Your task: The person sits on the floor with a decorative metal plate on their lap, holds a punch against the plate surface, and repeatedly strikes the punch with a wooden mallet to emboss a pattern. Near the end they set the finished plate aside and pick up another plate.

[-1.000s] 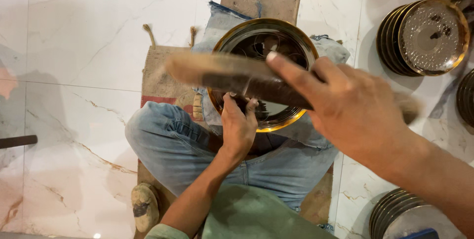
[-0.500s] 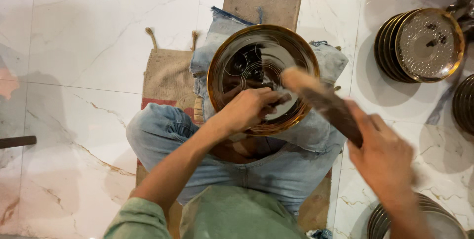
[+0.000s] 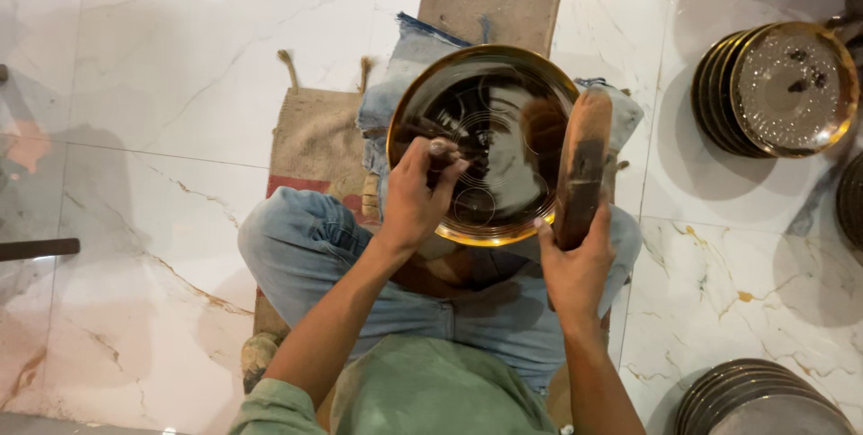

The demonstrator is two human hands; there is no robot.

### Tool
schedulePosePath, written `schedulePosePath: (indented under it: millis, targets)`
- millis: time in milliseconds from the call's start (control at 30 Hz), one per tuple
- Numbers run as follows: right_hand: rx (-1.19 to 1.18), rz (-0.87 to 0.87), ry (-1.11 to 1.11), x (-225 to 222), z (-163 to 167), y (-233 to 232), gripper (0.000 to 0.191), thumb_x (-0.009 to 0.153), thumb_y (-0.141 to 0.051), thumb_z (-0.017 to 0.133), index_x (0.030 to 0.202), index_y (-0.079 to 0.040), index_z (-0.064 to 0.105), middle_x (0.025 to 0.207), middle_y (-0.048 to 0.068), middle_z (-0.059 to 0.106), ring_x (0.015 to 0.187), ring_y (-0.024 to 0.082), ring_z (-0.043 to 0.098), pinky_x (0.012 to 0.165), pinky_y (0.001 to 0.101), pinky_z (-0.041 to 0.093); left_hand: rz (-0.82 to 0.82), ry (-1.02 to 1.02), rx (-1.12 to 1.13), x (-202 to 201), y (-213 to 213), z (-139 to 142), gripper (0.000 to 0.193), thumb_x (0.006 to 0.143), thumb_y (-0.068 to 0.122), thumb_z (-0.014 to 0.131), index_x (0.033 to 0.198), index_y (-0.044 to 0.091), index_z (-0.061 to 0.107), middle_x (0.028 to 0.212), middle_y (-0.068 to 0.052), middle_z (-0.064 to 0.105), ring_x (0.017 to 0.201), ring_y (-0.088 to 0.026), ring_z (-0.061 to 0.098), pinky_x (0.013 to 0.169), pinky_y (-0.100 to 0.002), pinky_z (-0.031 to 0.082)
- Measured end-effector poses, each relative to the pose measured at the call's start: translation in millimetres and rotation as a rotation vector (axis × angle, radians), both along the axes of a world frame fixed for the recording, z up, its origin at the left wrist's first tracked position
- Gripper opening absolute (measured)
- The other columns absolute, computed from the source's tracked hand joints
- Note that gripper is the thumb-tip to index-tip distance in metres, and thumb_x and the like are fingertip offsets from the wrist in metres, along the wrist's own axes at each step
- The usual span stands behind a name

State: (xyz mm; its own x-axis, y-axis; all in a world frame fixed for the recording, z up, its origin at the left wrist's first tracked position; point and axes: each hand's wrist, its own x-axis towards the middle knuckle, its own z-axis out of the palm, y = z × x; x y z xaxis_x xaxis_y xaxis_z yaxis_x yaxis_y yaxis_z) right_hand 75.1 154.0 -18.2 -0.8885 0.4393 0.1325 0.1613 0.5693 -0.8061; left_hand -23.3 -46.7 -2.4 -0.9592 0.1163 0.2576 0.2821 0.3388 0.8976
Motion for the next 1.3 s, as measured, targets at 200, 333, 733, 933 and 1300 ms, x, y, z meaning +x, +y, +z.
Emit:
schedulePosePath:
  millis: [200, 333, 733, 933, 1300]
  targets:
    - [-0.282, -0.200, -0.118, 54, -11, 22, 0.080, 0.088, -0.015, 0.083, 0.156, -0.008, 0.041, 0.110, 0.017, 0.068, 0.090, 0.023, 0.065, 0.083, 0.0388, 0.055, -0.424, -0.101, -0.054, -26, -2, 19, 0.042, 0.093, 0.008, 0.077, 0.130, 0.003, 0.058, 0.111, -0.014, 0.073, 0.101, -0.028, 0.076, 0.085, -0.037, 0.060]
    - [-0.186, -0.105, -0.081, 83, -23, 47, 0.063, 0.095, -0.016, 0.084, 0.142, -0.002, 0.045, 0.108, 0.015, 0.070, 0.103, 0.019, 0.070, 0.094, 0.0361, 0.057, -0.812, -0.122, -0.318, -51, 24, 24, 0.052, 0.087, 0.007, 0.073, 0.136, 0.009, 0.058, 0.117, -0.011, 0.074, 0.102, -0.029, 0.073, 0.085, -0.043, 0.056]
    - [-0.436, -0.331, -0.173, 104, -23, 34, 0.096, 0.085, -0.023, 0.085, 0.162, -0.010, 0.030, 0.101, 0.019, 0.066, 0.085, 0.029, 0.068, 0.080, 0.0405, 0.057, -1.226, -0.063, -0.538, -81, 43, 5, 0.053, 0.085, 0.016, 0.075, 0.137, 0.014, 0.064, 0.128, -0.006, 0.071, 0.112, -0.029, 0.070, 0.092, -0.044, 0.055]
    - [0.036, -0.237, -0.267, 99, -43, 39, 0.078, 0.085, -0.022, 0.087, 0.147, 0.000, 0.045, 0.112, 0.022, 0.069, 0.099, 0.033, 0.069, 0.089, 0.0424, 0.056, -1.241, -0.019, -0.523, -83, 40, 7, 0.050, 0.086, 0.015, 0.074, 0.135, 0.013, 0.065, 0.130, -0.006, 0.071, 0.112, -0.031, 0.069, 0.090, -0.045, 0.055]
    - [0.463, 0.276, -0.530, 6, 54, 81, 0.070, 0.097, -0.023, 0.071, 0.159, -0.021, 0.038, 0.103, 0.015, 0.070, 0.076, 0.032, 0.073, 0.067, 0.0467, 0.060, -0.803, -0.017, -0.330, -52, 12, 4, 0.040, 0.090, 0.009, 0.071, 0.130, 0.010, 0.064, 0.111, -0.009, 0.072, 0.097, -0.030, 0.073, 0.084, -0.043, 0.058]
